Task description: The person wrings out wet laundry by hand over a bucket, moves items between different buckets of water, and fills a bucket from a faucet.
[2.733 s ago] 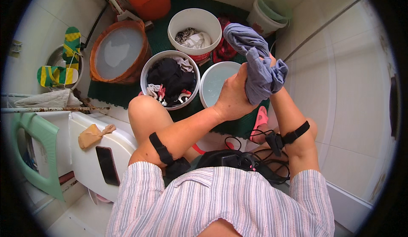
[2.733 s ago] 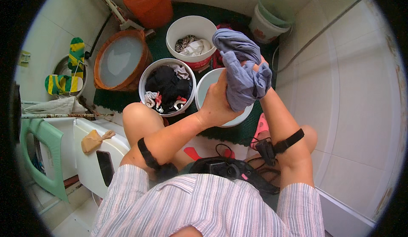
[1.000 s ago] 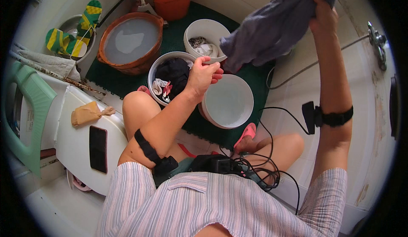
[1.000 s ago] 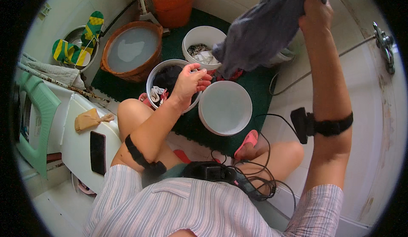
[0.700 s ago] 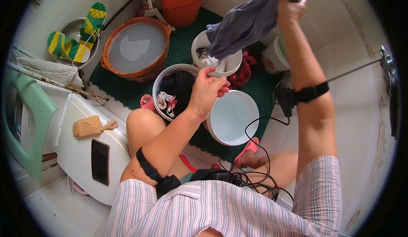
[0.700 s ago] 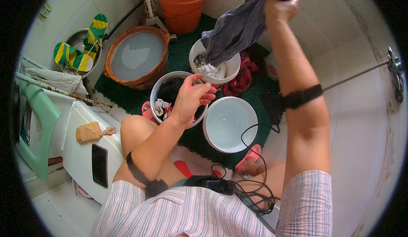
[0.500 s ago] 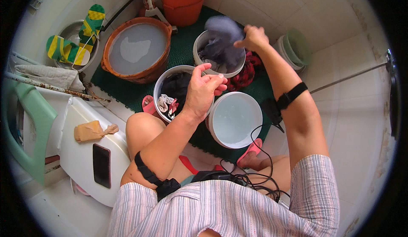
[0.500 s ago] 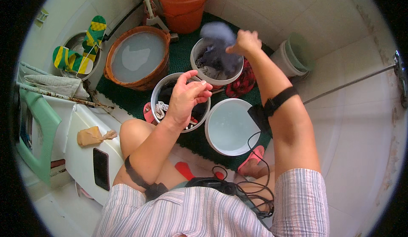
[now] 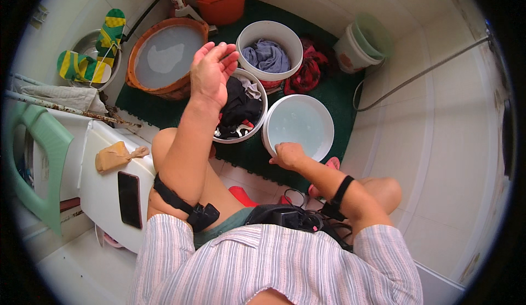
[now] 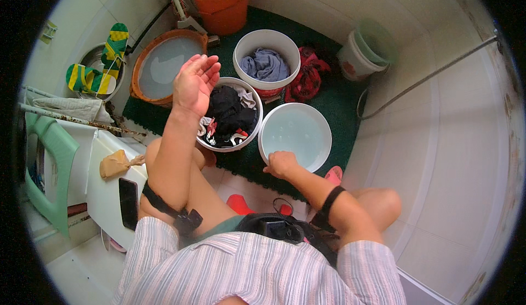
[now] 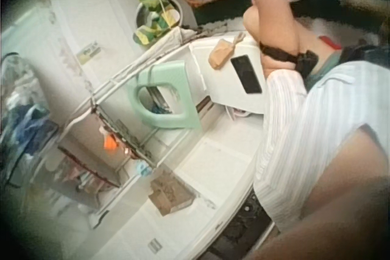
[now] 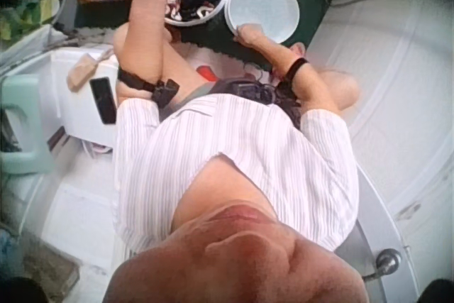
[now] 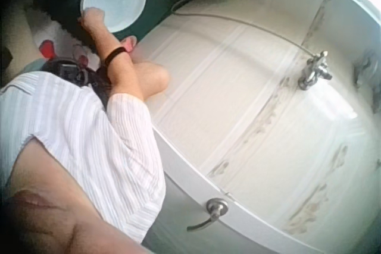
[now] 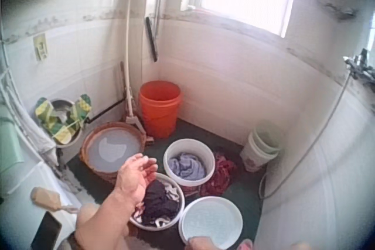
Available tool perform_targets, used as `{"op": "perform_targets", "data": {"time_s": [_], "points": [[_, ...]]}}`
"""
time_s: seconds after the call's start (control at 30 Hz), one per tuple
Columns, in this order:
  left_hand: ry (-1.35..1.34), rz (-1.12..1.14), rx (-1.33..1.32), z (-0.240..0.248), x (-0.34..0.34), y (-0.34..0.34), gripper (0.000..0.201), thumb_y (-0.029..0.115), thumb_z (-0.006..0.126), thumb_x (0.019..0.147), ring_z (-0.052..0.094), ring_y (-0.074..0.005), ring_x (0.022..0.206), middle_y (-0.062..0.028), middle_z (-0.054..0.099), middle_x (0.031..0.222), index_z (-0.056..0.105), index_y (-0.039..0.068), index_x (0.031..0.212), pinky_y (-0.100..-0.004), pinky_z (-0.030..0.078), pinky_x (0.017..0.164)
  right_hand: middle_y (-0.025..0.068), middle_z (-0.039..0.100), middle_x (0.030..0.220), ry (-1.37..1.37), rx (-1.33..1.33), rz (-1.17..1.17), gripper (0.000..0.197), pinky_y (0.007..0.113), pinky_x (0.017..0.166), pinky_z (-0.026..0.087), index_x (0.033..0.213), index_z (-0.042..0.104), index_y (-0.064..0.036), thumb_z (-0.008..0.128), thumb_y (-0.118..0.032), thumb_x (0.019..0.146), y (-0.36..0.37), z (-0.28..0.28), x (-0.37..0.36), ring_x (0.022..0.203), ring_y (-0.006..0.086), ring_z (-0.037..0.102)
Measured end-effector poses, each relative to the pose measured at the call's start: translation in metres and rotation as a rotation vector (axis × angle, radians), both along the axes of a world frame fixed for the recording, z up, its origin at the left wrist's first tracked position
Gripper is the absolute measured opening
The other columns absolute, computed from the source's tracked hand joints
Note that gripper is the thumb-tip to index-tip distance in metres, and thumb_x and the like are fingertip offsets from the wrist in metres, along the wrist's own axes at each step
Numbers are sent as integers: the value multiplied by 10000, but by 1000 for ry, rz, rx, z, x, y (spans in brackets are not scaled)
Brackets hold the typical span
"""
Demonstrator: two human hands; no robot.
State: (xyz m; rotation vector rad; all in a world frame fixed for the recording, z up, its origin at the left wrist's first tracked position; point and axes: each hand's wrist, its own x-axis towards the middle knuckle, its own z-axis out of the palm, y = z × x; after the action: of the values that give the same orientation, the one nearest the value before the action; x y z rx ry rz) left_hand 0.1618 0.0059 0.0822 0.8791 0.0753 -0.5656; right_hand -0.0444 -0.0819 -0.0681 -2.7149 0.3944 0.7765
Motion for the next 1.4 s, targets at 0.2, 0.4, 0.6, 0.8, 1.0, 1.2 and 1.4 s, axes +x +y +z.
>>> {"op": "perform_targets", "data": {"time_s": [0.2, 0.4, 0.6, 0.8, 1.0, 1.2, 1.4], "points": [[93, -76, 9, -9, 17, 9, 220, 99, 492, 736, 512, -147, 694, -84, 525, 811, 392, 42, 923, -244, 421, 612, 149, 563, 687, 18, -21, 26, 252, 361, 598, 435, 675, 580, -56, 526, -303, 683, 3, -21, -4, 678, 299, 549], [102, -76, 51, -25, 31, 21, 321, 83, 500, 724, 519, -157, 671, -90, 521, 793, 331, 41, 993, -246, 423, 588, 152, 565, 696, 87, -40, 60, 229, 358, 591, 438, 670, 591, -55, 530, -276, 673, -4, -18, -19, 669, 297, 551], [37, -11, -18, -16, 32, 19, 384, 81, 507, 722, 524, -167, 675, -107, 526, 793, 296, 32, 1039, -258, 428, 587, 121, 573, 713, 251, -122, 115, 113, 347, 594, 445, 671, 596, -76, 524, -124, 598, -35, -3, -53, 683, 271, 559], [21, 4, -112, -7, 24, 5, 389, 73, 518, 709, 528, -174, 675, -114, 529, 798, 303, 25, 1030, -262, 430, 594, 131, 569, 686, 339, -267, 205, 107, 359, 576, 441, 657, 596, -79, 528, -133, 594, -76, 8, -75, 664, 280, 557], [-6, 78, -40, 14, 13, 6, 131, 92, 471, 745, 511, -160, 722, -98, 525, 827, 423, 43, 856, -253, 418, 629, 121, 452, 938, -332, -13, 83, 456, 368, 682, 417, 986, 439, -116, 604, -91, 562, -25, 67, 45, 905, 286, 434], [-32, 82, -41, 16, 10, 7, 142, 88, 476, 743, 512, -161, 726, -99, 520, 838, 409, 47, 861, -254, 414, 638, 108, 93, 1281, -280, -75, 164, 851, 544, 770, 326, 1212, 212, -283, 694, -290, 512, 25, 55, 116, 1100, 414, 215], [-54, 97, -60, 24, 2, 17, 182, 84, 477, 744, 507, -166, 734, -111, 515, 850, 388, 51, 899, -255, 411, 643, 90, 47, 1299, -54, -94, 203, 831, 558, 750, 342, 1195, 260, -311, 695, -381, 491, 25, 38, 128, 1105, 401, 225]]}}
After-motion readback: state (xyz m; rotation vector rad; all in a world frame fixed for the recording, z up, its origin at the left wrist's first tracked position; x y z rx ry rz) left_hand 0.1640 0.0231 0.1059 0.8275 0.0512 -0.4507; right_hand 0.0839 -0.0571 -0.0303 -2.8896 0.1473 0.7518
